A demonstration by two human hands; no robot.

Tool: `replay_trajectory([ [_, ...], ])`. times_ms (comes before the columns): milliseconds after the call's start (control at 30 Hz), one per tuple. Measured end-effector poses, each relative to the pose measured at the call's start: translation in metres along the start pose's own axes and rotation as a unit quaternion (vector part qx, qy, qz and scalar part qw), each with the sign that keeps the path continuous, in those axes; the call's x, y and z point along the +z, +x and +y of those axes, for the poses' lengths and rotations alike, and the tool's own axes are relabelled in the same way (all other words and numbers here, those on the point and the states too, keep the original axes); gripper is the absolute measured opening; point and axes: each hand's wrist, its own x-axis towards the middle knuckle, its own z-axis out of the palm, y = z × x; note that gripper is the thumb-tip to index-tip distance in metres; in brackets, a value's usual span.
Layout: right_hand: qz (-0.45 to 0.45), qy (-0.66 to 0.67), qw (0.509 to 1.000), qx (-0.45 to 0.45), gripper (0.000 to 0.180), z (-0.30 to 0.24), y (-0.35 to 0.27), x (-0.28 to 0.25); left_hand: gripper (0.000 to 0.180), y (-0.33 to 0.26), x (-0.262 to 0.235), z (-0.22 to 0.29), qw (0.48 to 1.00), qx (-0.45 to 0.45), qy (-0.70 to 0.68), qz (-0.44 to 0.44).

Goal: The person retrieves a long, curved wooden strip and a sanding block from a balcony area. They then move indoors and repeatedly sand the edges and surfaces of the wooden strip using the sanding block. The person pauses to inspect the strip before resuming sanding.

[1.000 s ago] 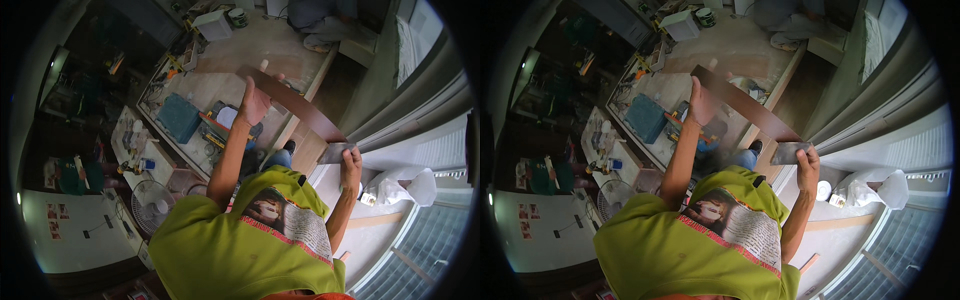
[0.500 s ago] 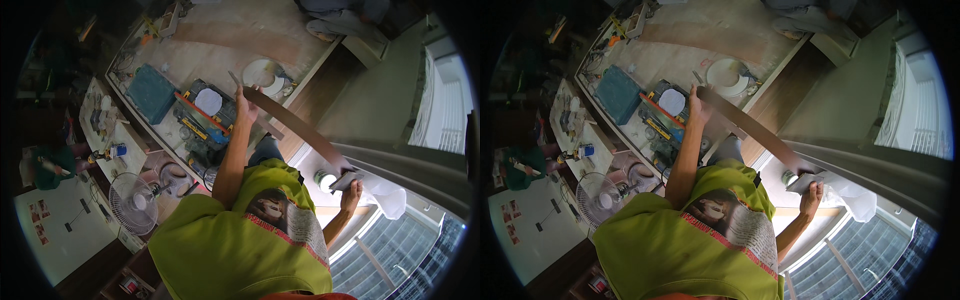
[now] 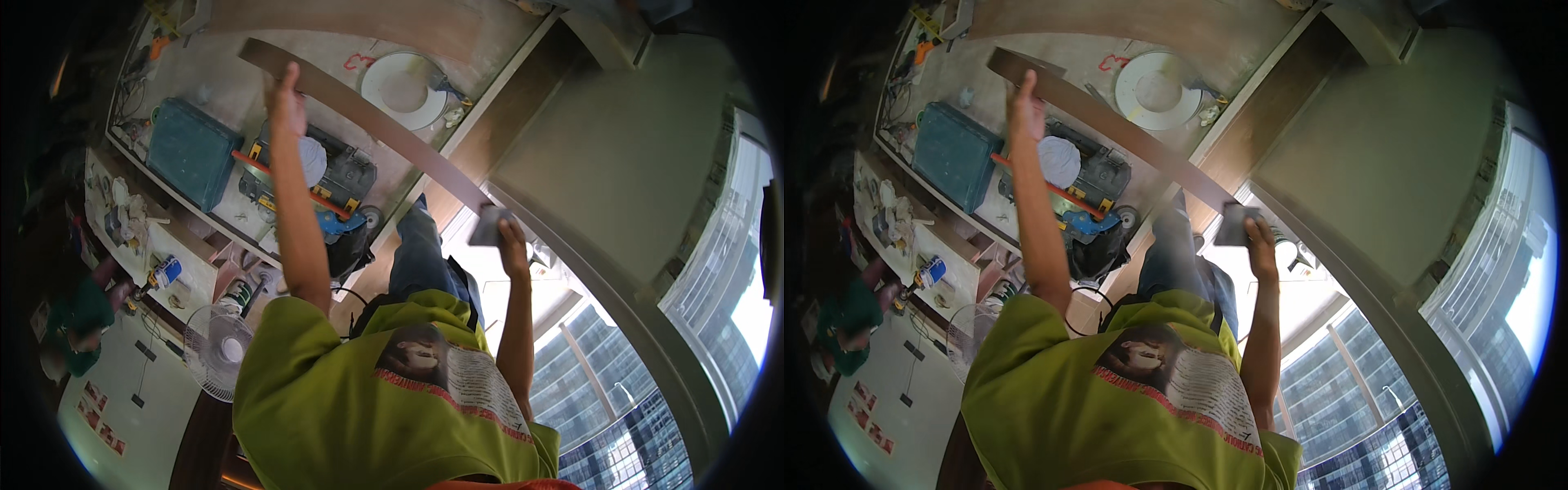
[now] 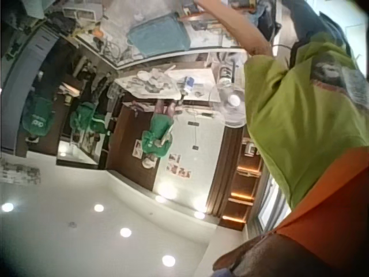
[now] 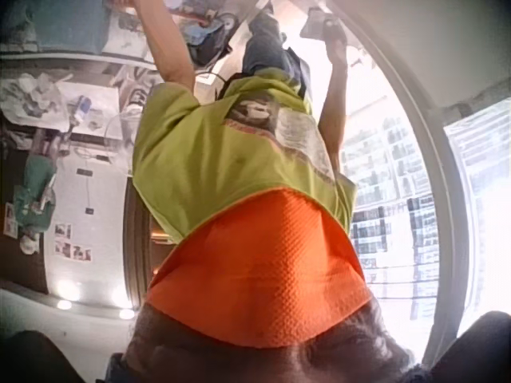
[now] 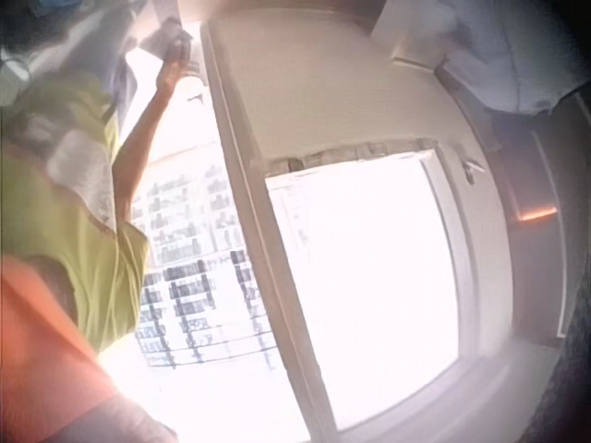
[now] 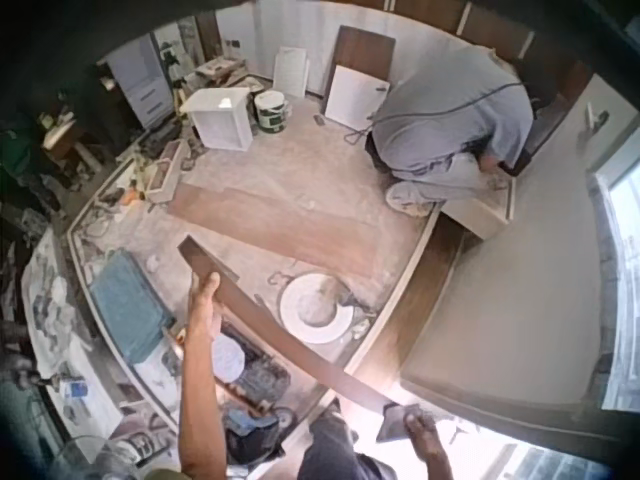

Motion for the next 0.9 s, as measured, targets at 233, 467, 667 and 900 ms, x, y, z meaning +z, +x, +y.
replay_trajectory([
  [233,-0.199,0.027,0.979,0.025,0.033,0.01,0.119,0.197,0.043,0.179,-0.071,0.11,0.979,0.096,0.126,-0.131],
  [467,-0.188,-0.033,0.98,0.048,0.026,0.06,0.198,0.219,0.034,0.211,-0.136,0.049,0.991,0.054,0.126,0.003],
  [667,-0.093,-0.042,0.985,0.136,0.025,0.086,0.192,0.14,0.047,0.179,-0.212,-0.126,0.991,-0.119,0.06,-0.027],
  [900,0.011,-0.214,0.972,0.095,0.029,0.123,0.199,0.049,0.053,0.129,-0.28,-0.283,0.953,-0.274,0.05,0.122],
])
